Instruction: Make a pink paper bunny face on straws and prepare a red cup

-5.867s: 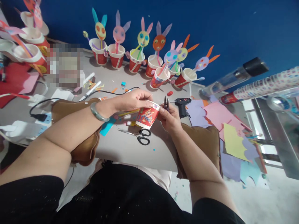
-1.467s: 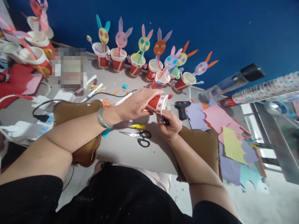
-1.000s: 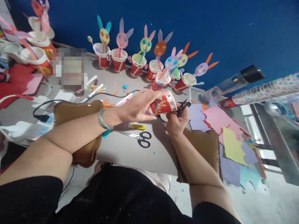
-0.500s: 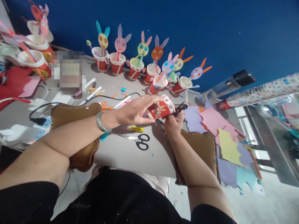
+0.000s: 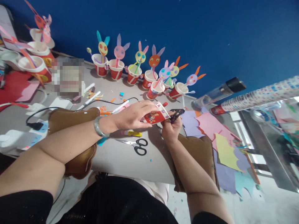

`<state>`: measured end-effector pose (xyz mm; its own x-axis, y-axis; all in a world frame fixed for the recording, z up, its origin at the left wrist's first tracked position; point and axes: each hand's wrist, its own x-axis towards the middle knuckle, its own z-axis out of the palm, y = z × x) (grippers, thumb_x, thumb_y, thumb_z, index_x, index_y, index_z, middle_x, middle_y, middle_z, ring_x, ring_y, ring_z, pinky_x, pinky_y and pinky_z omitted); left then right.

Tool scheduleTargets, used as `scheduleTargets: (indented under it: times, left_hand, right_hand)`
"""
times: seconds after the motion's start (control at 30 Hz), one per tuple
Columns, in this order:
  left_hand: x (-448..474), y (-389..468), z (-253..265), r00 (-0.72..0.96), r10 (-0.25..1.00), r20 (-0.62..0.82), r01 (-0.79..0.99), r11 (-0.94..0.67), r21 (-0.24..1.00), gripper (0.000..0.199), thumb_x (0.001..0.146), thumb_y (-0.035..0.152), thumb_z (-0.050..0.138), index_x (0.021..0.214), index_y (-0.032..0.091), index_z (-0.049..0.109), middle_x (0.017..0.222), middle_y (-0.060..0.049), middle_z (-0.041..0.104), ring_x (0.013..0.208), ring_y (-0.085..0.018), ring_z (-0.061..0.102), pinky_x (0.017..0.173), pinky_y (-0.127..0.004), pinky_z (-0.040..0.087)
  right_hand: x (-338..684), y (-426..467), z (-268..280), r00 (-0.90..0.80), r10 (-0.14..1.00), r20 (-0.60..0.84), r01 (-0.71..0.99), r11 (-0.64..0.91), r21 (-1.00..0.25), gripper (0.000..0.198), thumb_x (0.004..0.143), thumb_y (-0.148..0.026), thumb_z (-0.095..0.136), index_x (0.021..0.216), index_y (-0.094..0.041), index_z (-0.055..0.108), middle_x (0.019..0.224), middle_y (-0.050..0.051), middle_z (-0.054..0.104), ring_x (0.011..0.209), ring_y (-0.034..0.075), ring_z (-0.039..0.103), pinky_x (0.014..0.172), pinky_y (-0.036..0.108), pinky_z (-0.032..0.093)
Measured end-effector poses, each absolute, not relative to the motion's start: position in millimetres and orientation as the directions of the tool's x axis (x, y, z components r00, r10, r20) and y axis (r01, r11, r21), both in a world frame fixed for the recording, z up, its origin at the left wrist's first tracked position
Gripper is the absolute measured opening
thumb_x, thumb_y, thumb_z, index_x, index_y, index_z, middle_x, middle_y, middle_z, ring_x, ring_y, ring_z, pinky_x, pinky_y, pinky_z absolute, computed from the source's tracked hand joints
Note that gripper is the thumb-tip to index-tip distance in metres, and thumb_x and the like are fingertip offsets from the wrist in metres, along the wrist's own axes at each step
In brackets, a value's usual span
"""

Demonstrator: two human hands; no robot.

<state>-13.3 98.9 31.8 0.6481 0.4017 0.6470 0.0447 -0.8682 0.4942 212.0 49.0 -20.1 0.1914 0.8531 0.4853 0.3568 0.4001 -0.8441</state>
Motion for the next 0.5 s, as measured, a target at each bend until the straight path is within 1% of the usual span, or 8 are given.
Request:
scheduleTargets:
  times: [0.1, 0.2, 0.3, 0.37, 0.43, 0.5]
  left_hand:
    - [-12.2, 98.8, 30.4, 0.66, 0.447, 0.604, 0.079, -0.841, 0.536, 0.05, 0.087, 0.03, 0.079, 0.132, 0.018, 0.061, 0.13, -0.016, 0.067, 0.123, -0.029, 0.064, 0.105, -0.046, 0.054]
    - [-11.3, 98.6, 29.9, 0.662, 0.477, 0.577, 0.086, -0.814, 0.575, 0.052, 0.086, 0.028, 0.079, 0.132, 0.017, 0.06, 0.126, -0.015, 0.066, 0.121, -0.028, 0.064, 0.104, -0.044, 0.054]
    - [-10.7, 97.9, 29.9, 0.676, 0.521, 0.521, 0.1, -0.766, 0.635, 0.06, 0.08, 0.026, 0.084, 0.133, 0.017, 0.058, 0.125, -0.015, 0.066, 0.119, -0.028, 0.064, 0.102, -0.044, 0.054]
    - [-9.5, 97.2, 28.8, 0.691, 0.55, 0.469, 0.115, -0.724, 0.68, 0.067, 0.076, 0.029, 0.088, 0.133, 0.017, 0.057, 0.125, -0.015, 0.065, 0.119, -0.03, 0.063, 0.102, -0.046, 0.054]
    - [-7.3, 96.2, 26.8, 0.697, 0.574, 0.431, 0.117, -0.683, 0.721, 0.076, 0.071, 0.035, 0.092, 0.134, 0.017, 0.054, 0.129, -0.015, 0.064, 0.123, -0.031, 0.061, 0.104, -0.048, 0.052]
    - [-4.9, 94.6, 24.9, 0.694, 0.599, 0.4, 0.12, -0.644, 0.756, 0.079, 0.068, 0.035, 0.092, 0.134, 0.019, 0.052, 0.131, -0.015, 0.062, 0.124, -0.032, 0.061, 0.105, -0.048, 0.051]
  right_hand:
    - [212.6, 45.8, -19.8, 0.239, 0.818, 0.524, 0.367, 0.423, -0.828, 0.003, 0.08, -0.023, 0.059, 0.082, -0.024, 0.057, 0.072, -0.001, 0.058, 0.061, 0.014, 0.053, 0.056, 0.027, 0.045]
    - [210.5, 42.3, -14.5, 0.23, 0.794, 0.562, 0.395, 0.452, -0.8, 0.004, 0.079, -0.02, 0.06, 0.082, -0.023, 0.06, 0.074, -0.002, 0.062, 0.062, 0.013, 0.054, 0.058, 0.026, 0.045]
    - [205.6, 38.3, -4.9, 0.19, 0.755, 0.628, 0.429, 0.512, -0.744, 0.011, 0.08, -0.014, 0.059, 0.084, -0.023, 0.064, 0.073, -0.003, 0.065, 0.059, 0.011, 0.054, 0.057, 0.024, 0.044]
    - [201.0, 34.9, 1.6, 0.152, 0.734, 0.662, 0.468, 0.536, -0.702, 0.016, 0.081, -0.011, 0.058, 0.086, -0.023, 0.067, 0.072, -0.004, 0.066, 0.059, 0.011, 0.057, 0.058, 0.023, 0.046]
    - [195.9, 30.6, 6.2, 0.113, 0.734, 0.67, 0.487, 0.547, -0.681, 0.019, 0.083, -0.01, 0.058, 0.09, -0.023, 0.071, 0.075, -0.003, 0.069, 0.062, 0.011, 0.061, 0.06, 0.024, 0.049]
    - [191.0, 25.5, 8.9, 0.076, 0.75, 0.657, 0.489, 0.547, -0.68, 0.022, 0.086, -0.01, 0.058, 0.097, -0.023, 0.073, 0.082, -0.001, 0.074, 0.066, 0.012, 0.066, 0.061, 0.024, 0.052]
